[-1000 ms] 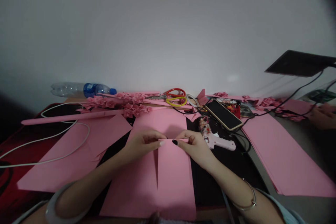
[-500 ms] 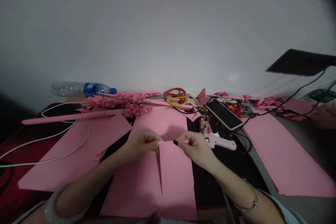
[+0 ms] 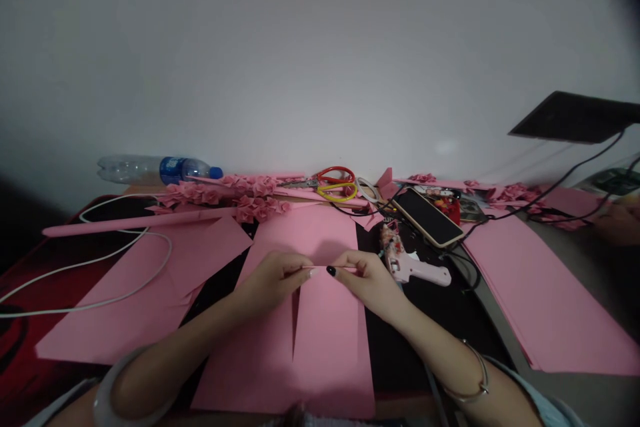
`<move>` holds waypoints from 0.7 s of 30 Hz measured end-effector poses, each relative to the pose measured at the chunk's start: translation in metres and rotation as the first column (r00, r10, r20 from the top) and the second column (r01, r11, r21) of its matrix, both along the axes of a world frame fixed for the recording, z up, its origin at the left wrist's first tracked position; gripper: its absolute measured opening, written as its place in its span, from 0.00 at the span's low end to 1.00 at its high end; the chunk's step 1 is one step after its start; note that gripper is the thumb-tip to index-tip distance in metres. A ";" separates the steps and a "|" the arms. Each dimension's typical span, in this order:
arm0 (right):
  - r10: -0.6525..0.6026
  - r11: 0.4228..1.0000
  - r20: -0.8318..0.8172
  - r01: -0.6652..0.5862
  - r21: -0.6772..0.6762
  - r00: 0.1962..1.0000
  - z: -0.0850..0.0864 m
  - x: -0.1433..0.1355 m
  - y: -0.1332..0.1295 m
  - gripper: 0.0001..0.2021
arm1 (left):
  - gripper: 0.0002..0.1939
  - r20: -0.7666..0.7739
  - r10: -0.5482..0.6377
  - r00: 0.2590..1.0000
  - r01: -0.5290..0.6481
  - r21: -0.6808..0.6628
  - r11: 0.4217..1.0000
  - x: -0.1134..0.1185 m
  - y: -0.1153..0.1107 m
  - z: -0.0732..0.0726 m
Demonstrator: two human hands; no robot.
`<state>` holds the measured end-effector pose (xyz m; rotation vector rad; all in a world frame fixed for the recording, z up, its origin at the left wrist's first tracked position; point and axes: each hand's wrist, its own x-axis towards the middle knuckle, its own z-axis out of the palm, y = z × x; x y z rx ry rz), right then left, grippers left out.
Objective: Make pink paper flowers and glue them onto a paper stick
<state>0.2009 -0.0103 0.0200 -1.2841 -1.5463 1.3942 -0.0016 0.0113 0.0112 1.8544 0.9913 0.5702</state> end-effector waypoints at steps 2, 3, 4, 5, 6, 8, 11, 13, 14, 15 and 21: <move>0.073 0.997 0.017 -0.074 0.030 0.997 0.000 0.000 0.000 0.12 | 0.20 -0.027 -0.027 0.999 0.028 0.020 0.999 0.001 -0.001 -0.001; 0.099 0.994 0.030 -0.100 0.046 0.995 0.001 0.000 0.000 0.12 | 0.20 -0.040 -0.045 0.998 0.046 0.025 0.999 0.001 -0.001 -0.002; 0.115 0.991 0.048 -0.118 0.061 0.992 0.001 0.001 0.000 0.12 | 0.20 -0.051 -0.063 0.997 0.065 0.031 0.997 0.001 -0.002 -0.003; 0.129 0.988 0.071 -0.134 0.070 0.989 0.001 0.002 -0.001 0.13 | 0.20 -0.058 -0.081 0.995 0.084 0.038 0.996 0.001 -0.002 -0.004; 0.145 0.986 0.096 -0.152 0.073 0.985 0.001 0.003 0.000 0.13 | 0.20 -0.060 -0.097 0.993 0.100 0.047 0.994 0.001 -0.003 -0.004; 0.176 0.981 0.120 -0.184 0.062 0.977 0.001 0.005 0.001 0.15 | 0.20 -0.054 -0.113 0.992 0.117 0.070 0.991 0.001 -0.003 -0.005; 0.176 0.984 0.070 -0.178 0.014 0.982 0.000 0.010 0.003 0.14 | 0.20 -0.052 -0.090 0.995 0.095 0.105 0.990 -0.001 -0.002 -0.005; 0.137 0.988 0.006 -0.136 -0.073 0.991 0.000 0.013 0.005 0.12 | 0.21 -0.060 -0.057 0.997 0.065 0.141 0.988 -0.003 0.001 -0.003; 0.111 0.985 -0.027 -0.114 -0.130 0.993 -0.001 0.014 0.006 0.12 | 0.21 -0.066 -0.040 0.997 0.050 0.156 0.986 -0.005 0.002 -0.002; 0.083 0.978 -0.058 -0.093 -0.187 0.995 -0.001 0.015 0.007 0.12 | 0.21 -0.073 -0.025 0.997 0.037 0.167 0.985 -0.008 0.004 -0.001; -0.074 0.969 -0.076 0.053 -0.240 0.994 0.000 0.020 0.009 0.14 | 0.20 -0.061 0.082 0.995 -0.071 0.166 0.984 -0.025 0.014 0.000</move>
